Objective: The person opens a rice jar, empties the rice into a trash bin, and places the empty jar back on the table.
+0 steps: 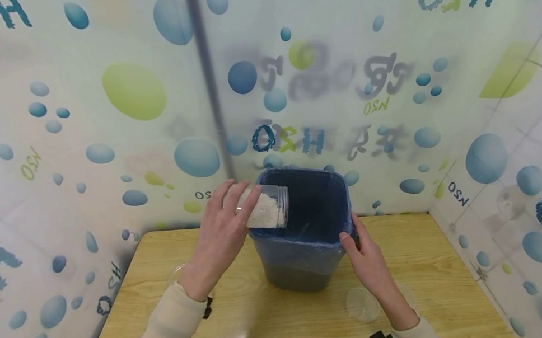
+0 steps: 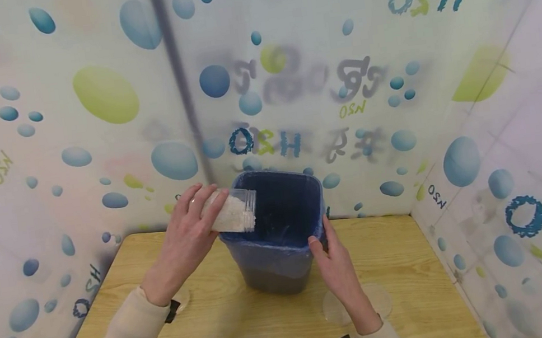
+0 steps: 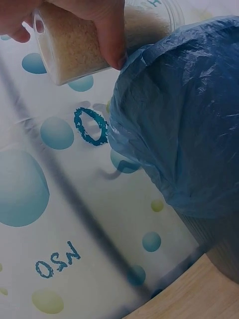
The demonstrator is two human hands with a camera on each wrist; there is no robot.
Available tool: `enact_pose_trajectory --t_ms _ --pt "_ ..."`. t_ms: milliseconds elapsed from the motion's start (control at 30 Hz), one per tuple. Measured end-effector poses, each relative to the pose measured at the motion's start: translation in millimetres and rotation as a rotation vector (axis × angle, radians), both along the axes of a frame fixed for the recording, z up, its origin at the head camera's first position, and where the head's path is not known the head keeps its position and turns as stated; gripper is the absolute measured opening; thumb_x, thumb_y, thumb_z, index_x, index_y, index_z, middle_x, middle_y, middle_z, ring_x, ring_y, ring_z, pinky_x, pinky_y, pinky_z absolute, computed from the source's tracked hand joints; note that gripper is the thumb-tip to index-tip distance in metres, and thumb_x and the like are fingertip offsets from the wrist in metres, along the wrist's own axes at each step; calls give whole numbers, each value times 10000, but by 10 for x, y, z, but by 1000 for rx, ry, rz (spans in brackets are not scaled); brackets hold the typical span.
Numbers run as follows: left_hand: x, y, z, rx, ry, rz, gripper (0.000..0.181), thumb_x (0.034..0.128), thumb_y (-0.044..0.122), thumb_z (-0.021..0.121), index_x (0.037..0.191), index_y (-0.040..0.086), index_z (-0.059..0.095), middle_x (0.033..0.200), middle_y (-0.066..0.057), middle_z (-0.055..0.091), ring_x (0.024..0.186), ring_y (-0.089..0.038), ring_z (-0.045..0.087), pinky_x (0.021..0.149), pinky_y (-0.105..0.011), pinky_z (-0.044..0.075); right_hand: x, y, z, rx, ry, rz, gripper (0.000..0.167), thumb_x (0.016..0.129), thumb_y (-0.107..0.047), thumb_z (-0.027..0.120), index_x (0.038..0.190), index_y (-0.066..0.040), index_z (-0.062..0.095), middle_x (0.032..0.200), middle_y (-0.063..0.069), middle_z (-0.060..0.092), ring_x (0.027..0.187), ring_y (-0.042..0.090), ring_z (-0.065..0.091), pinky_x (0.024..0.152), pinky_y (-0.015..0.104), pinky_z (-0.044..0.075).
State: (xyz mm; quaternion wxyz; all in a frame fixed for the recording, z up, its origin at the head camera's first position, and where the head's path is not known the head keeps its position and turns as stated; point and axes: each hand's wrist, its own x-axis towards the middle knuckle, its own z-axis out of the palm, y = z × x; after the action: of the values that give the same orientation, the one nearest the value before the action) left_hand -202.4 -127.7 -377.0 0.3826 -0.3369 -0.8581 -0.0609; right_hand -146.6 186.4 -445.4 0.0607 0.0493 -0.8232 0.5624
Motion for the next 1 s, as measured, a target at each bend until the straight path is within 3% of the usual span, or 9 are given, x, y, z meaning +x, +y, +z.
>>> enact_pose_trajectory --t_ms 467,700,1000 --pt "5 16 -14 0 -7 14 774 825 -83 757 1517 117 473 1473 -180 487 1431 -440 367 1178 -565 331 2 -4 -3 -6 1 1 678 1115 -367 459 1662 -96 166 1694 174 213 1521 387 282 1169 563 315" --pt "10 28 -15 -14 -8 20 694 890 -89 668 1524 116 472 1476 -185 491 1434 -439 362 1188 -566 315 5 -7 0 -5 -10 -5 684 1114 -374 456 1664 -100 155 1697 170 205 1522 387 278 1174 561 311" --pt "7 38 -17 -4 -7 22 704 881 -99 689 1518 123 486 1467 -185 500 1435 -433 364 1194 -556 305 11 -10 -9 -11 5 3 663 1119 -341 454 1664 -104 159 1693 166 228 1523 382 290 1177 544 310"
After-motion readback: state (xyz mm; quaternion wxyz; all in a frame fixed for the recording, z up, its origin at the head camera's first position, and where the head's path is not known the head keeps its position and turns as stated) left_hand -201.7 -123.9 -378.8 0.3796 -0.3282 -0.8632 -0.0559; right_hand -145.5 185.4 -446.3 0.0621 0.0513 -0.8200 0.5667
